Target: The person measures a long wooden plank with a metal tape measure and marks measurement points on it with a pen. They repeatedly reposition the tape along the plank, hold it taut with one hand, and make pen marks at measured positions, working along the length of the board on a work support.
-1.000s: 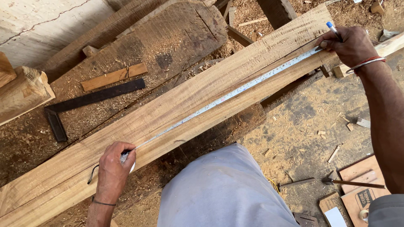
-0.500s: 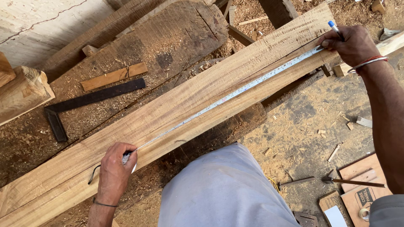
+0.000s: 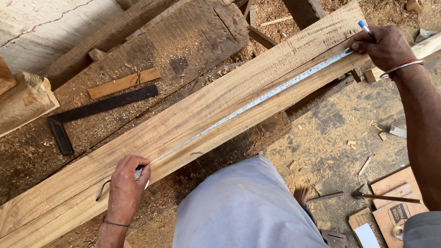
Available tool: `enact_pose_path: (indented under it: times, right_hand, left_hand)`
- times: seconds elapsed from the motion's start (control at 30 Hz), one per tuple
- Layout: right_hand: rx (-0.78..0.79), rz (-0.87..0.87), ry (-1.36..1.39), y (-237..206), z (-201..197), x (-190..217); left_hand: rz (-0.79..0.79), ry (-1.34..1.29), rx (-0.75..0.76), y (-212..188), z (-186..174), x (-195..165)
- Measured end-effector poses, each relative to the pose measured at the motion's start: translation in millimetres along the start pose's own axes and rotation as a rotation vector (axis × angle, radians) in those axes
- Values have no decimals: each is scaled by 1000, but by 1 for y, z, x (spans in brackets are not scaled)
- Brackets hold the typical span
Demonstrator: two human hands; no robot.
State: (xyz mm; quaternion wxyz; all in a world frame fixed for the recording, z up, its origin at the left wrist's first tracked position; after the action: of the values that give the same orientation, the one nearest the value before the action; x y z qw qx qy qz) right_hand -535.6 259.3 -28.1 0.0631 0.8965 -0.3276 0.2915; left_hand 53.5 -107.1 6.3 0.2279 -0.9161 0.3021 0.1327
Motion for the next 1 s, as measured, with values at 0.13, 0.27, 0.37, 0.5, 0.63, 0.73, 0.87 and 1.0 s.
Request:
enact_pose_path:
  times: [0.13,0.27,0.37,0.5,0.63,0.73,0.87,1.0]
  right_hand:
    - [-1,13,-10,-1,0,2]
    - [-2,18,7,0,0,0]
    - [-2,5,-4,1,0,-1]
    - [-8,20,2,1,0,-2]
    - [-6,16,12,2,1,-2]
    - [-2,3,31,2,1,-1]
    - [3,12,13,2,1,-2]
    - [4,22,4,1,0,-2]
  left_hand:
    - [-21,24,15,0,2,1]
    - [17,40,10,-2,5,2]
    - [-21,73,38,-2,8,4]
    - [-23,60,35,-4,4,0]
    - [1,77,23,-5,1,-8]
    - [-12,86,33,-4,0,-11]
    - [-3,89,20,-5,-2,-12]
    - [0,91,19,-4,0,-10]
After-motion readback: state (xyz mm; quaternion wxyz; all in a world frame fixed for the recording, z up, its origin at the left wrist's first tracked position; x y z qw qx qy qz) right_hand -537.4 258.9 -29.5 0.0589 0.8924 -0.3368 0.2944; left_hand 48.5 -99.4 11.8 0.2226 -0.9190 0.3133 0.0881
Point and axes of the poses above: each hand's wrist, its own y-axis towards the middle knuckle, its own z-axis out of the palm, x = y × z, the point moved 5 cm from there along y, towards the middle knuckle, and after that the axes turned 10 degrees about -z, right-handed, at the moved point
